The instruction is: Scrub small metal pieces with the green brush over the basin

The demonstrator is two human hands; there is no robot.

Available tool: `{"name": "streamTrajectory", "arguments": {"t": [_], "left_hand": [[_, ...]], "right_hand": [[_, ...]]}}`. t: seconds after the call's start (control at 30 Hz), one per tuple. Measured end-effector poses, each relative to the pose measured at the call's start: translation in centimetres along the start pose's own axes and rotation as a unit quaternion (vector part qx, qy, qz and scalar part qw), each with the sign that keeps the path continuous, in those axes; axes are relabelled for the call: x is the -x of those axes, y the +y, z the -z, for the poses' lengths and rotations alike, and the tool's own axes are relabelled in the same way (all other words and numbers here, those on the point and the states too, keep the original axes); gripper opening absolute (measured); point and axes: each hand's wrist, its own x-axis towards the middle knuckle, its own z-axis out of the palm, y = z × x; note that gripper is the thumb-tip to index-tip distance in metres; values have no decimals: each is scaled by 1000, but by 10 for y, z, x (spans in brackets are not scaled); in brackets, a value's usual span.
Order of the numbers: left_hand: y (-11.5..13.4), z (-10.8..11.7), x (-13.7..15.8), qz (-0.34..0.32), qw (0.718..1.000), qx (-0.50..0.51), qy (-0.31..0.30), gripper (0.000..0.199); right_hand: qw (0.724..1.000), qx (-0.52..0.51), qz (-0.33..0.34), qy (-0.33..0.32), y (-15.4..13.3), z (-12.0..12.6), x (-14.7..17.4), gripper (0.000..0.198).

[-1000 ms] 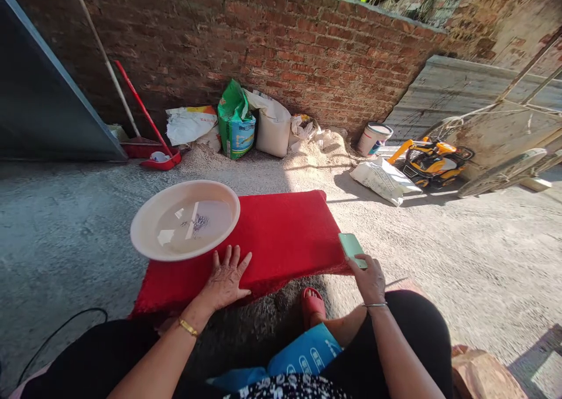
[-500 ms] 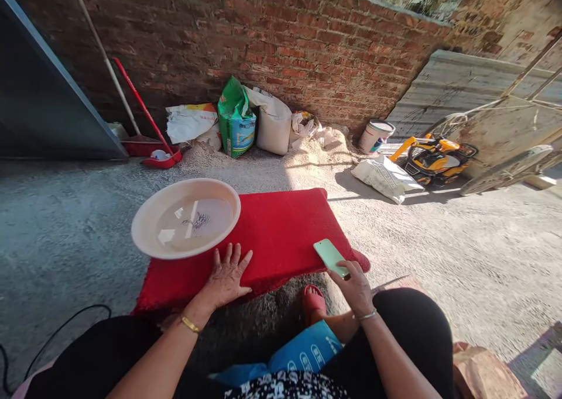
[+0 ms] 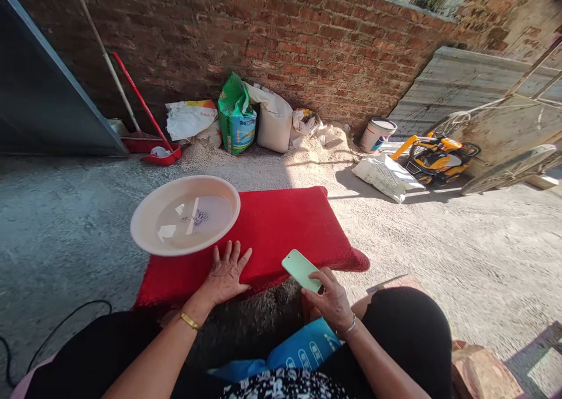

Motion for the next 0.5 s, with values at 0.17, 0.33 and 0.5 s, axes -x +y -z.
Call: {"name": "streamTrajectory", "arguments": {"t": [0.17,0.33,0.5], "left_hand": [[1,0,0,2,1000,1,-4,94],[1,1,0,8,1000,1,-9,94],[1,0,0,8,1000,0,-10,94]], "right_hand": [[977,72,-157,128,46,40,-2,46],[938,98,-236,232,59,66,-9,59],[989,-32,-103,102,12,25,0,42]]}}
